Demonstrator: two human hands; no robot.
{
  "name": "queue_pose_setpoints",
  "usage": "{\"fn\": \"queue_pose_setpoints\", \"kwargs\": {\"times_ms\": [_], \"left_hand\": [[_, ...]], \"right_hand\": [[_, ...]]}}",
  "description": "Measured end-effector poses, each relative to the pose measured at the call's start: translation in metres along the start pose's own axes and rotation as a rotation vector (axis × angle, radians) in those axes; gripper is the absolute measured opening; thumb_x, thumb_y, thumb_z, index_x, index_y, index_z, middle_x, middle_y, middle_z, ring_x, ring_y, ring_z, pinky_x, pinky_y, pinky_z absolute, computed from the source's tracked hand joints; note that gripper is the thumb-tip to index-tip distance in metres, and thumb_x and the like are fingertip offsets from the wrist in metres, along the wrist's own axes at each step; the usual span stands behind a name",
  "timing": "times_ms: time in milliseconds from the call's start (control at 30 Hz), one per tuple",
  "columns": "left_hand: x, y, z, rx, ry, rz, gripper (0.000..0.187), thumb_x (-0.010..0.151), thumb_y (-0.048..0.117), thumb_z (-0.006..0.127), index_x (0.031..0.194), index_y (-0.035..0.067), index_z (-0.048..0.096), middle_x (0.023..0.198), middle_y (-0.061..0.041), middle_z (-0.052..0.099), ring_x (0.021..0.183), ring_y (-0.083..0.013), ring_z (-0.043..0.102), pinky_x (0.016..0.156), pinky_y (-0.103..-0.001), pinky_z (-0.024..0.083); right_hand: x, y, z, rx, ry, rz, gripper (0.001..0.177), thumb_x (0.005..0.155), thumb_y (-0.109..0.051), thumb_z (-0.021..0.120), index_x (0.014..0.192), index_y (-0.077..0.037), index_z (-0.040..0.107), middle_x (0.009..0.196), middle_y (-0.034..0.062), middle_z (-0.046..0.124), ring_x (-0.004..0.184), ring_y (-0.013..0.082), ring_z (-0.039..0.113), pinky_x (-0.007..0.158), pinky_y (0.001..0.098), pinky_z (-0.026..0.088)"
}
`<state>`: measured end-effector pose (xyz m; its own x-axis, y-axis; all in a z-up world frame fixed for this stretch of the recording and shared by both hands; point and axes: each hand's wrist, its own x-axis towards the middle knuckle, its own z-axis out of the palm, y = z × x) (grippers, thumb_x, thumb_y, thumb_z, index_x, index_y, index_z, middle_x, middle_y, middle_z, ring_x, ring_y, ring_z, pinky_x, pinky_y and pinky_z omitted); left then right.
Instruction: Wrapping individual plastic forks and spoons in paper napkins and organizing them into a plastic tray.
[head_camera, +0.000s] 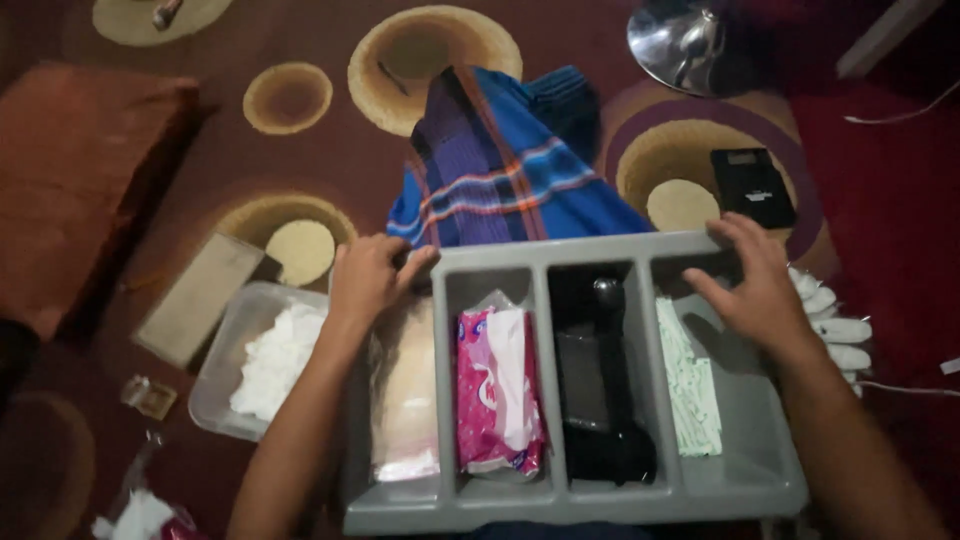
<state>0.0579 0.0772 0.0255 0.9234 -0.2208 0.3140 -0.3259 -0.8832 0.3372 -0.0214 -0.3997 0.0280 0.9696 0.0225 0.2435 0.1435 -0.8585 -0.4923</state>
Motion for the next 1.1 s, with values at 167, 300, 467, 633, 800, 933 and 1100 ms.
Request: {"fn": "queue_pose_setpoints", "kwargs": {"times_ms": [167,300,467,633,800,933,1100], "left_hand": [[0.006,0.025,-0.02,0.011,0.071,0.099,0.056,0.097,0.054,0.067,0.069,0.006,0.066,0.071,-0.013,0.066,0.063,-0.0373,0.058,0.069,-0.048,0.043],[0.016,0.031,-0.017,0.069,0.125,0.185,0.052,0.101,0.058,0.061,0.088,0.009,0.075,0.082,-0.012,0.068,0.074,-0.0322,0.061,0.076,-0.044,0.042],[0.02,0.03,0.012,0.078,0.061,0.206,0.049,0.099,0.056,0.063,0.079,0.011,0.071,0.081,-0.009,0.069,0.076,-0.0342,0.063,0.075,-0.048,0.042],[0.033,0.013,0.061,0.151,0.009,0.166,0.054,0.099,0.061,0.06,0.086,0.011,0.076,0.074,-0.011,0.07,0.072,-0.0366,0.064,0.074,-0.05,0.044],[0.053,-0.009,0.094,0.08,-0.007,0.19,0.054,0.099,0.061,0.057,0.093,0.013,0.08,0.085,-0.008,0.073,0.078,-0.0321,0.065,0.079,-0.05,0.041],[0.058,0.014,0.072,0.053,0.066,0.228,0.047,0.096,0.054,0.06,0.092,0.012,0.08,0.094,-0.013,0.07,0.084,-0.0364,0.064,0.077,-0.053,0.043],[0.067,0.018,0.114,0.057,0.176,0.224,0.046,0.087,0.059,0.062,0.084,0.015,0.078,0.089,-0.011,0.073,0.082,-0.0344,0.065,0.08,-0.05,0.043]], "right_hand": [[-0.005,0.005,-0.021,0.013,0.039,-0.086,0.064,0.084,-0.009,0.076,0.143,0.004,0.054,0.149,0.0298,0.047,0.136,0.0462,0.045,0.111,0.0595,0.038],[-0.016,0.011,-0.027,0.065,0.138,-0.255,0.057,0.089,0.011,0.075,0.141,0.02,0.054,0.148,0.0384,0.049,0.133,0.0528,0.049,0.112,0.0577,0.042],[-0.009,0.048,0.011,0.011,0.007,-0.12,0.058,0.095,-0.002,0.074,0.146,0.015,0.053,0.148,0.0341,0.044,0.132,0.0505,0.048,0.106,0.0592,0.042],[0.011,0.047,0.047,0.037,-0.127,0.146,0.056,0.104,-0.015,0.063,0.151,0.009,0.045,0.153,0.0296,0.034,0.139,0.0473,0.036,0.11,0.0597,0.034],[0.015,0.047,0.078,-0.245,0.014,0.102,0.055,0.107,-0.028,0.065,0.147,0.008,0.054,0.149,0.0315,0.041,0.132,0.0519,0.033,0.103,0.0685,0.025],[0.012,0.088,0.101,-0.16,0.153,-0.13,0.052,0.11,-0.017,0.065,0.15,0.014,0.056,0.156,0.0404,0.043,0.14,0.0624,0.031,0.106,0.0741,0.005],[-0.002,0.112,0.102,0.225,0.115,-0.282,0.045,0.11,0.025,0.05,0.154,0.022,0.041,0.138,0.0448,0.053,0.115,0.054,0.057,0.096,0.0562,0.047]]}}
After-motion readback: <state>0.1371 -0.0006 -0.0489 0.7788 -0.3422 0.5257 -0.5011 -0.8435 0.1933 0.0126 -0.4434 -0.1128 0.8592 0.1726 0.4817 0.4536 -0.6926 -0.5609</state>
